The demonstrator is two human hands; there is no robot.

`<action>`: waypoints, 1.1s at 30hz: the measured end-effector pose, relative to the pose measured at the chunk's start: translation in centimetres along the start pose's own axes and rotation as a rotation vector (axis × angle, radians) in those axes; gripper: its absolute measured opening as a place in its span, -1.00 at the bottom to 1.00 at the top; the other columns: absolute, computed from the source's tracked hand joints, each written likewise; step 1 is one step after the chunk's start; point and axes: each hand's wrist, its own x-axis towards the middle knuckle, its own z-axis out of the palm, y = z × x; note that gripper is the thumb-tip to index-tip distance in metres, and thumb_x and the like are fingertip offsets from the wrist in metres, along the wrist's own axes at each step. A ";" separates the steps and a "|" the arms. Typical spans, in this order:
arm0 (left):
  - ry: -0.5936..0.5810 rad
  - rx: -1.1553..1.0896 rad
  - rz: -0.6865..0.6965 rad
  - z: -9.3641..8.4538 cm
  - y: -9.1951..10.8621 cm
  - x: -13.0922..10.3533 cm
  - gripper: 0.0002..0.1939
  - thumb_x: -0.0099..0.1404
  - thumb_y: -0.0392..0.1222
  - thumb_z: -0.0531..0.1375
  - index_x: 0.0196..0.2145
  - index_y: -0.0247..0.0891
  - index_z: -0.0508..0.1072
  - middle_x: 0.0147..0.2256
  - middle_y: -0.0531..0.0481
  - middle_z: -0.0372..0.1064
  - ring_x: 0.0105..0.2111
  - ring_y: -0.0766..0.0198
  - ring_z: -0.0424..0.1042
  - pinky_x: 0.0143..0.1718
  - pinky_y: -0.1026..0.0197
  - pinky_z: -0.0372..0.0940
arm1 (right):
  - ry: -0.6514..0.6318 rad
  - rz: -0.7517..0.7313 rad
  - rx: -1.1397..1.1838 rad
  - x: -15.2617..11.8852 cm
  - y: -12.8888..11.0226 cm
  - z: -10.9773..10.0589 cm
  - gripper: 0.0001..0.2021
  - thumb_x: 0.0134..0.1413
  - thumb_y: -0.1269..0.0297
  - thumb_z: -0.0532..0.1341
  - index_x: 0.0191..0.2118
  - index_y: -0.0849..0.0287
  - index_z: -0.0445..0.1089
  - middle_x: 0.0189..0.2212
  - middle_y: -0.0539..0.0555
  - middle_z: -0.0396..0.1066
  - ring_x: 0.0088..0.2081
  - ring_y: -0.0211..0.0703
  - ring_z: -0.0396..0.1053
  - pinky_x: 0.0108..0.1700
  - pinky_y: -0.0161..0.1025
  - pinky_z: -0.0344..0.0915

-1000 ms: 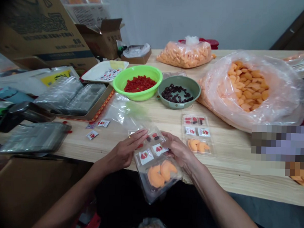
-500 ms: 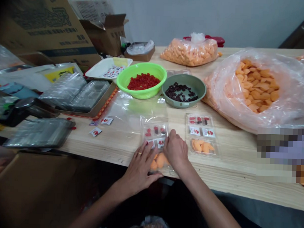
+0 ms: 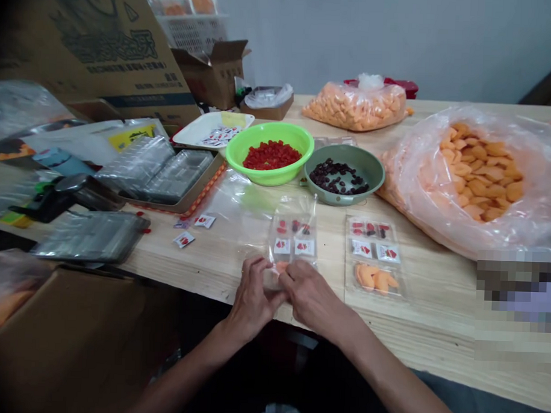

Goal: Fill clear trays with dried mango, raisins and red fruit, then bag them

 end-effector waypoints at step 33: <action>-0.183 0.187 0.583 3.4 0.5 1.9 -0.57 0.40 -0.47 0.04 0.10 -0.19 0.47 0.20 -0.11 0.39 0.21 -0.01 0.31 0.02 -0.02 0.33 | 0.724 1.209 1.031 -8.7 12.1 -7.6 -0.77 -0.08 0.31 0.35 -0.38 0.13 0.24 -0.58 -0.04 0.30 -0.58 -0.27 0.24 -0.56 -0.36 0.12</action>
